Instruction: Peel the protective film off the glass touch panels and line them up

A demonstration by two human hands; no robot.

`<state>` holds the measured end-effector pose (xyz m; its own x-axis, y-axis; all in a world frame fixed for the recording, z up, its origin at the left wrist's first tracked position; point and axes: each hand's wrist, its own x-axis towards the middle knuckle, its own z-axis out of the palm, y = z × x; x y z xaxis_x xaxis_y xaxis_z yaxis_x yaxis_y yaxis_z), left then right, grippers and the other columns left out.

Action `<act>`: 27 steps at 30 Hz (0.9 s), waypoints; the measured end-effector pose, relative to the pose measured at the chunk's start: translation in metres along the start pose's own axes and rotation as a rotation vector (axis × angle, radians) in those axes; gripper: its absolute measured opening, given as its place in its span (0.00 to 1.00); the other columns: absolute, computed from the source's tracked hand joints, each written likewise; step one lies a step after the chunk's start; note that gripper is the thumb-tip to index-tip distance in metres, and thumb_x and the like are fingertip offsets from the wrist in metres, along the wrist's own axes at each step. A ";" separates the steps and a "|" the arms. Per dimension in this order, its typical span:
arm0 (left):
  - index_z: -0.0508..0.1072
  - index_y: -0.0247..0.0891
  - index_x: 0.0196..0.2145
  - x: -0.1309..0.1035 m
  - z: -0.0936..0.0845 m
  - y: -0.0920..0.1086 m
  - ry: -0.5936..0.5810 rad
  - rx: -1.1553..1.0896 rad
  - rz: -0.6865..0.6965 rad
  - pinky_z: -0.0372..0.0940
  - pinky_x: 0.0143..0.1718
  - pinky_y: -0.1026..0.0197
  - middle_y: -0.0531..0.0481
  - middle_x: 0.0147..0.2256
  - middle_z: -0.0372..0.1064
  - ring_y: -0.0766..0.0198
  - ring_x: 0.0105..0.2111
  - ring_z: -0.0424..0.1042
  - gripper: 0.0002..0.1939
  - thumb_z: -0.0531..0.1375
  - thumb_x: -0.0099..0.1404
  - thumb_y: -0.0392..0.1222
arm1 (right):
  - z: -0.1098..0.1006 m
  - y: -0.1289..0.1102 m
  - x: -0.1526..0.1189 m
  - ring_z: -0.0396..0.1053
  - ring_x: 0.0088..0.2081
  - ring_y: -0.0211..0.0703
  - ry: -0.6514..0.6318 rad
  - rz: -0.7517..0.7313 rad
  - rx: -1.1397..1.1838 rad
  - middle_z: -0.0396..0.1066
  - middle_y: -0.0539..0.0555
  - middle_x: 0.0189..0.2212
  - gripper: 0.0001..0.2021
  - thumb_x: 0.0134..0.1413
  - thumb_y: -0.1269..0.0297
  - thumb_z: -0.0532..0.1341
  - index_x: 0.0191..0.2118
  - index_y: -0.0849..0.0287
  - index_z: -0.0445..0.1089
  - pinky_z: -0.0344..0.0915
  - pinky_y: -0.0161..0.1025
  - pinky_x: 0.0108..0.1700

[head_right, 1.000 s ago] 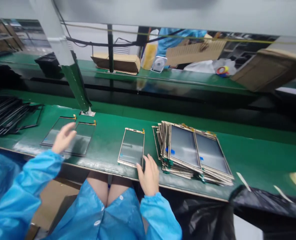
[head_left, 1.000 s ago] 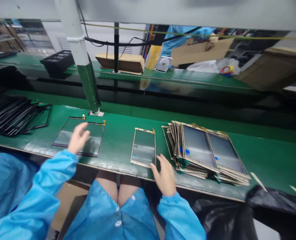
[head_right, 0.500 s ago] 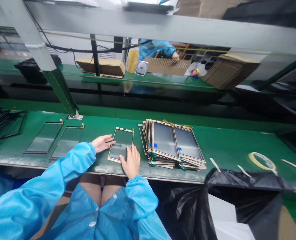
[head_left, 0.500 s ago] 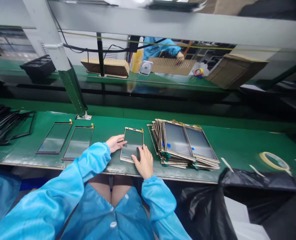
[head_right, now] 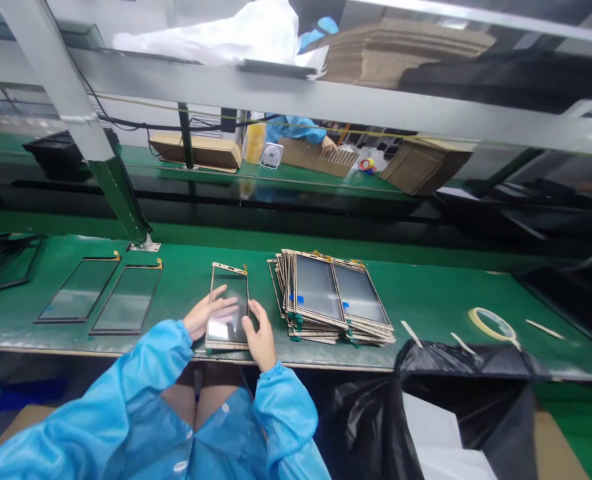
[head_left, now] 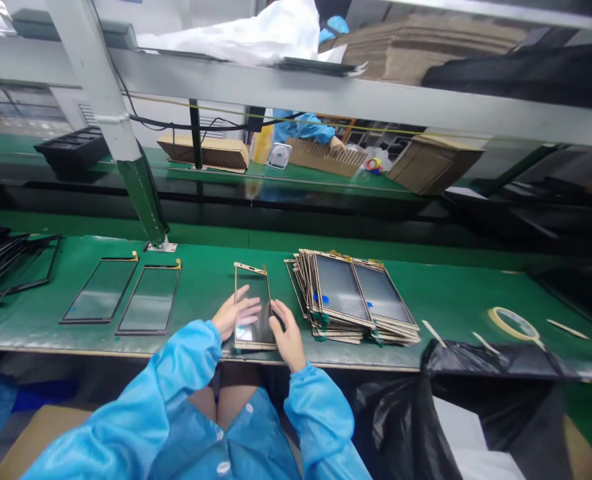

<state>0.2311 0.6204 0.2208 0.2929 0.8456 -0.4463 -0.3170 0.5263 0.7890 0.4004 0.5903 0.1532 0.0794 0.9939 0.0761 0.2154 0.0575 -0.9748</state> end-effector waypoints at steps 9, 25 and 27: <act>0.64 0.38 0.51 -0.091 -0.044 0.003 -0.206 0.106 -0.070 0.69 0.35 0.59 0.34 0.49 0.71 0.51 0.43 0.75 0.25 0.62 0.60 0.52 | -0.007 -0.059 0.023 0.72 0.27 0.45 -0.339 0.230 0.202 0.73 0.63 0.27 0.37 0.57 0.33 0.38 0.30 0.63 0.68 0.66 0.37 0.27; 0.64 0.38 0.46 -0.129 -0.053 0.036 -0.260 0.452 -0.211 0.67 0.31 0.62 0.36 0.46 0.74 0.55 0.39 0.77 0.23 0.59 0.61 0.56 | -0.007 -0.109 0.011 0.65 0.39 0.43 -0.454 -0.500 -0.476 0.68 0.56 0.36 0.16 0.66 0.60 0.44 0.44 0.58 0.66 0.62 0.39 0.44; 0.65 0.38 0.46 -0.130 -0.054 0.036 -0.280 0.519 -0.251 0.67 0.31 0.62 0.36 0.45 0.74 0.56 0.38 0.77 0.22 0.59 0.62 0.56 | -0.006 -0.125 0.021 0.66 0.40 0.42 -0.590 -0.671 -0.596 0.68 0.57 0.39 0.16 0.67 0.66 0.44 0.52 0.61 0.63 0.63 0.38 0.43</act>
<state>0.1326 0.5342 0.2840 0.5481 0.6101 -0.5722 0.2490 0.5341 0.8080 0.3812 0.6031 0.2779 -0.6798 0.6737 0.2898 0.4926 0.7122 -0.5000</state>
